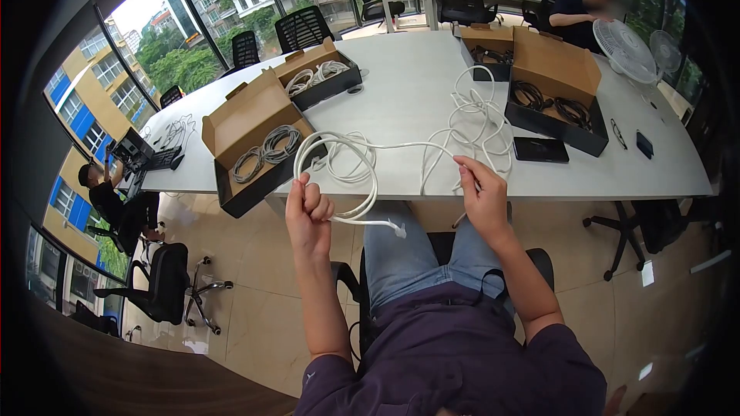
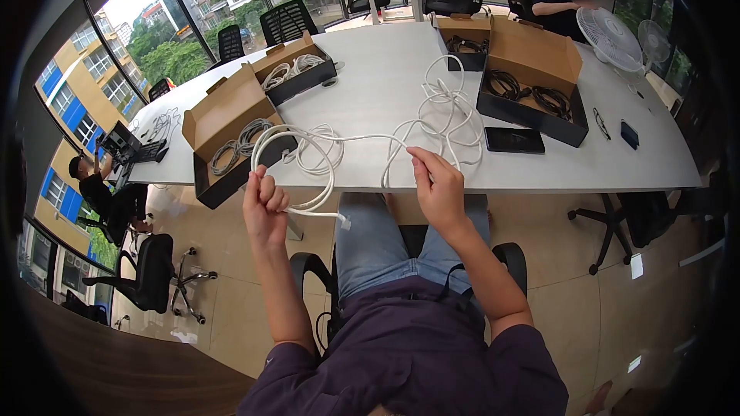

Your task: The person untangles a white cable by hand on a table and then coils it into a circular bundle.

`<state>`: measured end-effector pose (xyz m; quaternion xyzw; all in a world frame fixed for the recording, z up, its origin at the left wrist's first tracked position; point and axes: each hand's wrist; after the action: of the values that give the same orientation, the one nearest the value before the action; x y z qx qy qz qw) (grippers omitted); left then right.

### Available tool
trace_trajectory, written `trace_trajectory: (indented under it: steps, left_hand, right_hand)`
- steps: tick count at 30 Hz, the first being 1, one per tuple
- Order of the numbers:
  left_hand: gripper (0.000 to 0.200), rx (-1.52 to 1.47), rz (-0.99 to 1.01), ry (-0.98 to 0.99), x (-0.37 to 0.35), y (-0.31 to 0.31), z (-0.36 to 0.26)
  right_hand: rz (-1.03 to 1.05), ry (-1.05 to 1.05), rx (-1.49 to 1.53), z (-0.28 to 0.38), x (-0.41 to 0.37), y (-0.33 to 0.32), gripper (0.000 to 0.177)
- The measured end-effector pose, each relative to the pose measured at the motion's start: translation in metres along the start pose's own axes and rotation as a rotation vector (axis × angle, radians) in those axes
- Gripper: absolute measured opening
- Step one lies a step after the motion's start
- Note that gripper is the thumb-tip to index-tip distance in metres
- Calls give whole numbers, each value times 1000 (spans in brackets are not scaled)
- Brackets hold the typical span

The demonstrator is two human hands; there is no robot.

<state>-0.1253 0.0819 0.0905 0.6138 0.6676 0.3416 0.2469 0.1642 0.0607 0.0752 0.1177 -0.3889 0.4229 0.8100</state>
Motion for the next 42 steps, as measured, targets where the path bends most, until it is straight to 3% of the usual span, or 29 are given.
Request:
trace_trajectory:
  steps: [2,5,8,14,21,26,33,36,39,42]
  left_hand:
    - [21,41,-93,84,3,0,5]
    - [21,97,-197,201,4,3,14]
    - [22,158,-217,334,4,11,24]
    - [19,363,-115,465,-2,24,42]
    - [22,470,100,434,-21,49,65]
    - [14,515,317,385,-27,50,89]
    - [54,583,452,350,-28,45,101]
    - [65,662,346,126,-35,52,91]
    - [54,641,328,184,-25,44,91]
    - [46,511,289,135,-16,38,85]
  right_hand:
    - [31,49,44,2,-5,-1,18]
    - [151,-269,-266,5,-5,-7,19]
    - [180,-284,-293,2,-8,-9,22]
    - [234,-519,-354,14,5,-15,26]
    - [321,-736,-305,40,-2,-2,16]
    - [409,-700,-90,49,-7,7,16]
    - [151,-392,261,37,-10,17,25]
    - [162,-366,180,30,2,14,31]
    - [349,-225,83,19,10,10,31]
    - [402,-308,97,-3,9,14,29]
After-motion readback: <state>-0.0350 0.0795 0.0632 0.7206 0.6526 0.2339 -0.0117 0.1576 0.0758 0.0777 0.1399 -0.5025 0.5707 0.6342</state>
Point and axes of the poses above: each hand's wrist, its own x-axis towards the middle knuckle, its own y-axis out of the palm, z = x × y, and after that the axes turned 12 degrees about -z, right-handed
